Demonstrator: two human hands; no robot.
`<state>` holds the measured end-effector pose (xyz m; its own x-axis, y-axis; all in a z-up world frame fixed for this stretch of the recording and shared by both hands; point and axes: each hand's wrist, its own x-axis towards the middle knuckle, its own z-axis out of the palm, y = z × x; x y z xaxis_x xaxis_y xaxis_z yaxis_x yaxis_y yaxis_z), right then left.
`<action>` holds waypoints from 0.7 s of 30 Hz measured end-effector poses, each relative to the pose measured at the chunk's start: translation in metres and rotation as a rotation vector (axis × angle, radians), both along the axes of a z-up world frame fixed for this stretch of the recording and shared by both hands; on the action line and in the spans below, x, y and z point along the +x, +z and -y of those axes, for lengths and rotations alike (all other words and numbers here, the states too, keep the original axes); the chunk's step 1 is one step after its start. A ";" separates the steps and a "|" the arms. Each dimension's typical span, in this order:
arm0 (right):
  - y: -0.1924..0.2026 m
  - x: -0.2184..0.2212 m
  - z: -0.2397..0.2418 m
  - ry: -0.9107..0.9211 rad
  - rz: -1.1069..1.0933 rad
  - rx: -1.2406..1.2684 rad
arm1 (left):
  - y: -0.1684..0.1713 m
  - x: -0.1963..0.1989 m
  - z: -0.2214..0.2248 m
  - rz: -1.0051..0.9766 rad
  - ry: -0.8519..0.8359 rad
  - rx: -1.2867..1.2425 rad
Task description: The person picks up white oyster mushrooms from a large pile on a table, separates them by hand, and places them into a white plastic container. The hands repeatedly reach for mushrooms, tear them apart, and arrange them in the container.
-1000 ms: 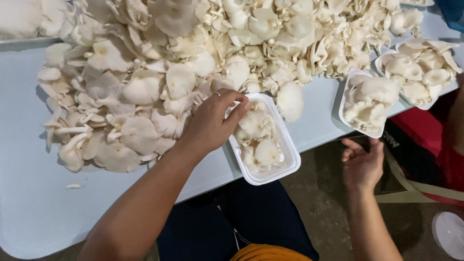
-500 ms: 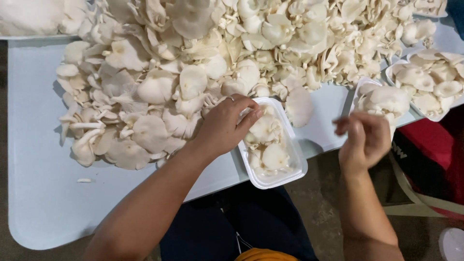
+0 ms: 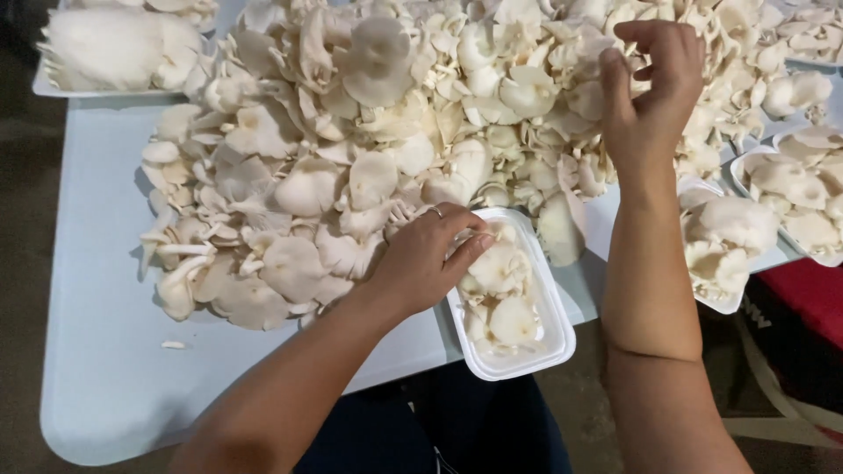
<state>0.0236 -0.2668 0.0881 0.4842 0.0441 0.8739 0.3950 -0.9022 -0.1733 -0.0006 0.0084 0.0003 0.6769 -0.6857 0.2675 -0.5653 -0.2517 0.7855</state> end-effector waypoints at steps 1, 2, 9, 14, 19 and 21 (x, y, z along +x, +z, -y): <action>0.000 0.001 0.002 0.002 -0.009 -0.003 | -0.001 0.001 0.001 -0.009 0.002 -0.003; -0.002 0.000 0.004 0.018 -0.108 0.031 | -0.002 0.001 0.002 -0.004 0.008 0.002; -0.017 0.010 0.025 -0.017 -0.342 0.057 | 0.003 -0.001 0.001 -0.008 0.031 0.009; -0.013 0.006 0.011 -0.007 -0.377 0.029 | -0.002 -0.002 0.002 0.011 0.026 -0.006; -0.020 0.012 0.008 -0.025 -0.298 -0.040 | 0.001 -0.002 0.002 0.011 0.027 -0.012; -0.020 0.012 0.007 -0.013 -0.195 -0.044 | 0.004 -0.003 0.001 -0.026 0.033 0.026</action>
